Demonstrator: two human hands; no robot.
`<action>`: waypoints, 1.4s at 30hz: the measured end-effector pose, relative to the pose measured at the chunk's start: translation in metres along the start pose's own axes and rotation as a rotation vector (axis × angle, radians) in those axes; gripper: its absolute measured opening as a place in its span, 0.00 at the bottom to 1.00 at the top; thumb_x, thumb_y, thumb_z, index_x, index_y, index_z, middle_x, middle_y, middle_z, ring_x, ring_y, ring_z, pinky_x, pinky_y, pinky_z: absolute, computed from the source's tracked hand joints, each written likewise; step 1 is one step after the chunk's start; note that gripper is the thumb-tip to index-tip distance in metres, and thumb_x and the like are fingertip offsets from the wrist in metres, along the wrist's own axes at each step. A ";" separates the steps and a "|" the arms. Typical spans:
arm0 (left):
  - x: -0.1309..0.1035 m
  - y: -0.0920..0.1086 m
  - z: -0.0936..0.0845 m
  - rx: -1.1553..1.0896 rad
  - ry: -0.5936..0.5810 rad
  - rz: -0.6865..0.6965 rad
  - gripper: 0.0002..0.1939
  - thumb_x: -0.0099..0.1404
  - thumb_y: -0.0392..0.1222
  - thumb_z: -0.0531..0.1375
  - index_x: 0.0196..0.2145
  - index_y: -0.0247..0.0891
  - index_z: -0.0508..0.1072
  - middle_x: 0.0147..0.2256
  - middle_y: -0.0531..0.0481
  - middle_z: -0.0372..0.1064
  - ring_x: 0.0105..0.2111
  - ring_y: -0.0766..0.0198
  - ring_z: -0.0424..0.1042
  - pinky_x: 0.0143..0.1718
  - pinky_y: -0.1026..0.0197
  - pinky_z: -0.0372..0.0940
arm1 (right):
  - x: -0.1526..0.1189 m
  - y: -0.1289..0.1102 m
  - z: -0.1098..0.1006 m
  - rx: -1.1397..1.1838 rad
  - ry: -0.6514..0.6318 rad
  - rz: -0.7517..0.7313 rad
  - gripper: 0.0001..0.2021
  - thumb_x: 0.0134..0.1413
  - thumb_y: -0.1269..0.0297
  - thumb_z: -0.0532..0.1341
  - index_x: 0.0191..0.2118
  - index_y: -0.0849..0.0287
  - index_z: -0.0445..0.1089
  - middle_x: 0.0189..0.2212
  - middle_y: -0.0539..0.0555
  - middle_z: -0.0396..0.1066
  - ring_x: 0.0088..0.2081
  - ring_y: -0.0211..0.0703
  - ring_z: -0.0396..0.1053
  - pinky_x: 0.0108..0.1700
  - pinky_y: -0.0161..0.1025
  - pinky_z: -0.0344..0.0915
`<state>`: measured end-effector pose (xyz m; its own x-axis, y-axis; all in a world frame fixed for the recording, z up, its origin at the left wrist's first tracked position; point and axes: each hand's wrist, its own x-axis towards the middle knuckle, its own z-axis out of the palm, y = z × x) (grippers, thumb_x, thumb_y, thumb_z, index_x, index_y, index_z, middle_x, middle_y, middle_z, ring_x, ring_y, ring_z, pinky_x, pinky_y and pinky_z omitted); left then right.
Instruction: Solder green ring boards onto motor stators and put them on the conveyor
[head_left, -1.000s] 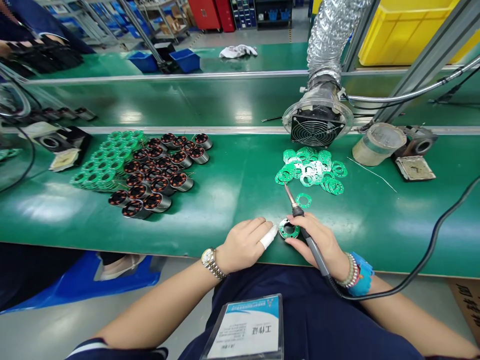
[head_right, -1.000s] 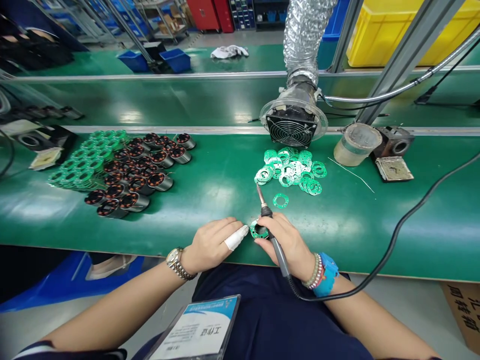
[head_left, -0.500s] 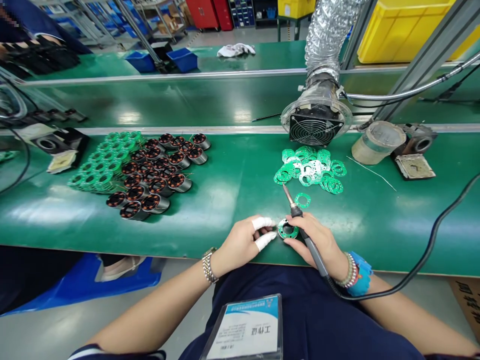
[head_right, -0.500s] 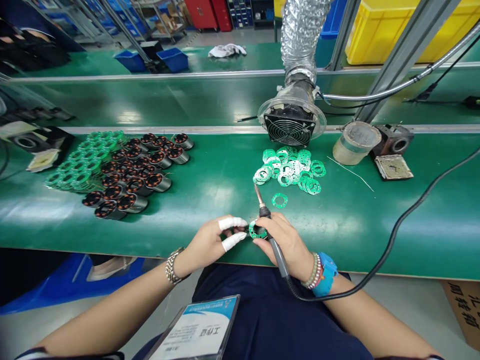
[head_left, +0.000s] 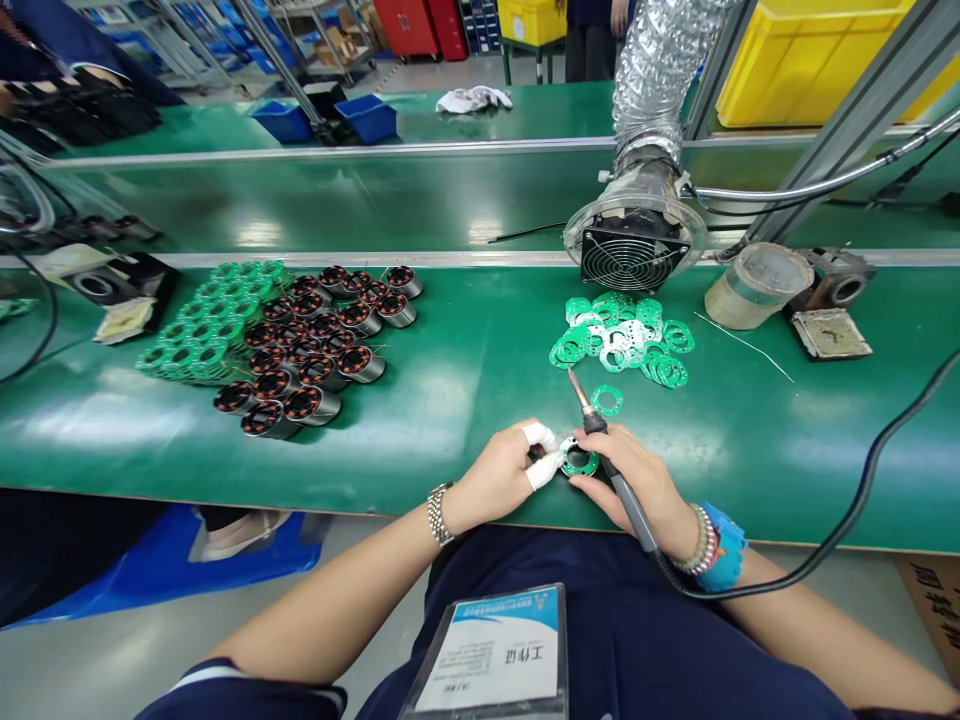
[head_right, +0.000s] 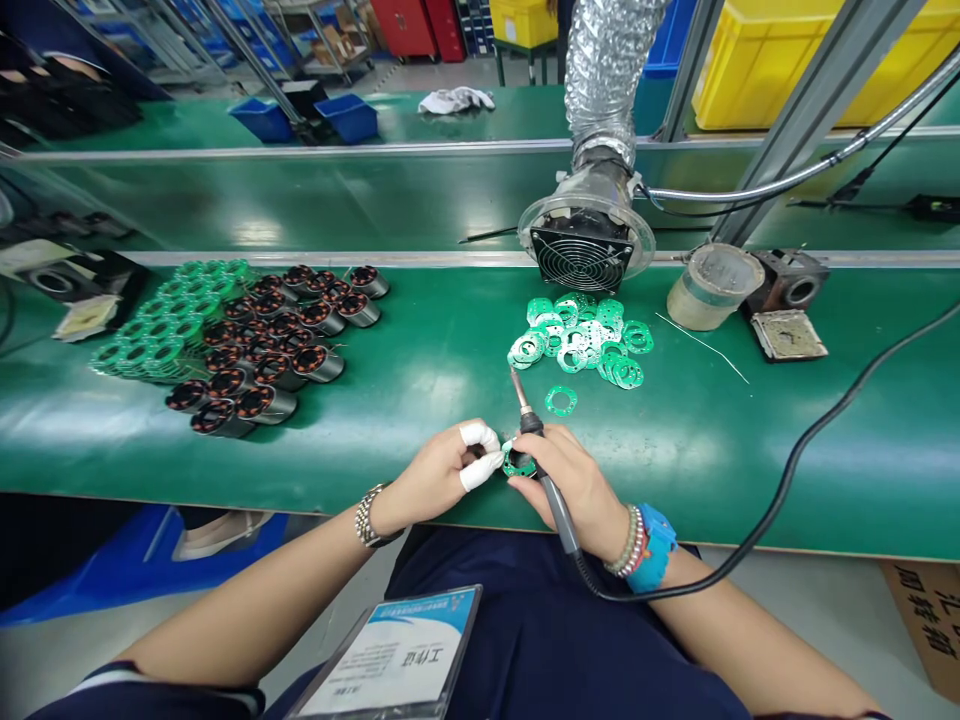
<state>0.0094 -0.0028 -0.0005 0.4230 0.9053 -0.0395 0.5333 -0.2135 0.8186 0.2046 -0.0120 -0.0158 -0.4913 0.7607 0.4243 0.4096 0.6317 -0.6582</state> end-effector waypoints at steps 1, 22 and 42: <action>0.002 0.001 0.001 -0.136 -0.038 -0.088 0.06 0.61 0.40 0.54 0.28 0.36 0.64 0.24 0.53 0.63 0.21 0.70 0.64 0.22 0.67 0.62 | 0.000 0.000 0.000 -0.001 0.000 0.000 0.15 0.54 0.69 0.59 0.48 0.58 0.60 0.41 0.58 0.69 0.45 0.47 0.67 0.47 0.46 0.67; -0.009 0.000 0.009 -0.294 0.019 -0.275 0.08 0.60 0.42 0.55 0.27 0.35 0.66 0.23 0.52 0.66 0.23 0.67 0.68 0.25 0.64 0.65 | 0.003 0.000 -0.020 0.076 -0.050 0.123 0.20 0.52 0.69 0.61 0.51 0.57 0.59 0.48 0.58 0.68 0.49 0.46 0.67 0.51 0.43 0.66; -0.019 -0.009 -0.003 0.601 0.082 0.348 0.09 0.65 0.38 0.51 0.37 0.35 0.70 0.36 0.44 0.71 0.33 0.63 0.69 0.31 0.63 0.65 | 0.001 0.000 -0.009 0.013 0.002 0.036 0.15 0.54 0.68 0.60 0.48 0.57 0.62 0.43 0.58 0.71 0.46 0.46 0.69 0.47 0.44 0.68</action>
<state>-0.0056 -0.0174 -0.0055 0.5990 0.7670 0.2302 0.6993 -0.6410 0.3163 0.2109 -0.0097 -0.0099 -0.4751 0.7830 0.4016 0.4165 0.6021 -0.6812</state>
